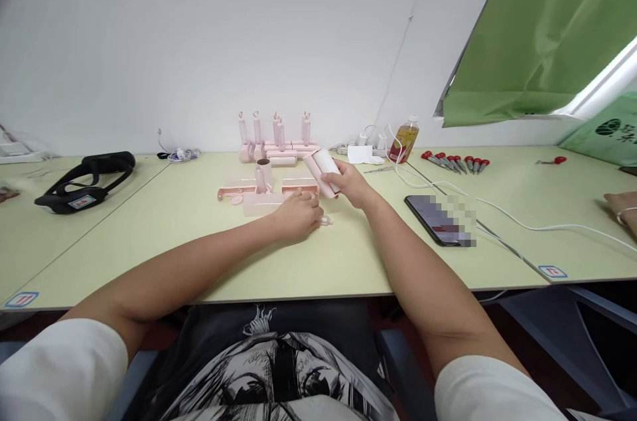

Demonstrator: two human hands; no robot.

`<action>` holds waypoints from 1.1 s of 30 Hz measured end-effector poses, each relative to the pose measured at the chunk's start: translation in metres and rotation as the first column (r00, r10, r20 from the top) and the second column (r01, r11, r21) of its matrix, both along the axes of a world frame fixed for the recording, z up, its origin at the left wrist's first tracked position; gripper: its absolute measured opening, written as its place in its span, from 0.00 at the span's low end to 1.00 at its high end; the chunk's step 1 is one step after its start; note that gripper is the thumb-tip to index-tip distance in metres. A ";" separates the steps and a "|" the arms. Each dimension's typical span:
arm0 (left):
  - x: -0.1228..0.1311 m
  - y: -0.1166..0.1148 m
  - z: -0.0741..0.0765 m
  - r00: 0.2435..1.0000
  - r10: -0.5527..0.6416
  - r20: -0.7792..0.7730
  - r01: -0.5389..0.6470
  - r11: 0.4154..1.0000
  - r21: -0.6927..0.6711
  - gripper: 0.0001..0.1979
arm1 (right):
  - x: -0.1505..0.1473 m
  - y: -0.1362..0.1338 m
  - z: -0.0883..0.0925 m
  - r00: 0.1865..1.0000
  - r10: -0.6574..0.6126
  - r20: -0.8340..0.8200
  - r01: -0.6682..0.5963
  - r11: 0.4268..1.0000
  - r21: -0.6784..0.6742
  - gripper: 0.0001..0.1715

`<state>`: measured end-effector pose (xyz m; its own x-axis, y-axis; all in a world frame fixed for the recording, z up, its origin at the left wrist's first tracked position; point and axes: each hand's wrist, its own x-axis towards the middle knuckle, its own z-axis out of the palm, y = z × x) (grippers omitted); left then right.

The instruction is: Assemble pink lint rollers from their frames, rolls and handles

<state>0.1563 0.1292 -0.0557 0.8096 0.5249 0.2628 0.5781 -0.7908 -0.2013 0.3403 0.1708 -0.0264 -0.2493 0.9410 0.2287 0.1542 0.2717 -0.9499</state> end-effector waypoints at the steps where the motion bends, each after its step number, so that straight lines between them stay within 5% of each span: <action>1: 0.002 0.006 -0.001 0.999 0.038 0.011 -0.038 0.999 -0.006 0.12 | 0.002 0.001 0.000 0.999 0.003 0.032 -0.003 1.000 -0.007 0.24; 9: -0.010 0.007 0.000 0.977 0.193 0.094 -0.194 0.981 0.002 0.16 | 0.017 0.002 0.003 0.941 0.113 0.320 -0.105 0.994 -0.041 0.22; 13: -0.035 -0.006 0.009 0.958 0.219 0.187 -0.231 0.972 0.045 0.11 | 0.015 -0.004 0.006 0.891 0.298 0.342 -0.265 0.954 -0.141 0.24; 16: -0.060 -0.016 0.017 0.880 0.274 0.389 -0.279 0.959 -0.045 0.09 | -0.001 -0.013 0.006 0.789 0.466 0.401 -0.408 0.885 -0.225 0.24; 19: -0.080 -0.024 0.021 0.741 0.288 0.607 -0.107 0.942 -0.317 0.08 | -0.022 -0.022 0.002 0.698 0.519 0.493 -0.481 0.850 -0.215 0.21; 23: -0.092 -0.024 0.016 0.680 0.324 0.657 0.165 0.806 -0.568 0.14 | -0.040 -0.028 -0.006 0.694 0.517 0.501 -0.500 0.847 -0.181 0.19; 28: -0.093 -0.017 0.010 0.634 0.416 0.651 0.300 0.644 -0.704 0.16 | -0.043 -0.027 -0.015 0.728 0.526 0.439 -0.500 0.846 -0.184 0.20; 33: -0.091 -0.018 0.011 0.617 0.457 0.641 0.340 0.580 -0.740 0.16 | -0.045 -0.027 -0.019 0.742 0.582 0.334 -0.539 0.813 -0.219 0.22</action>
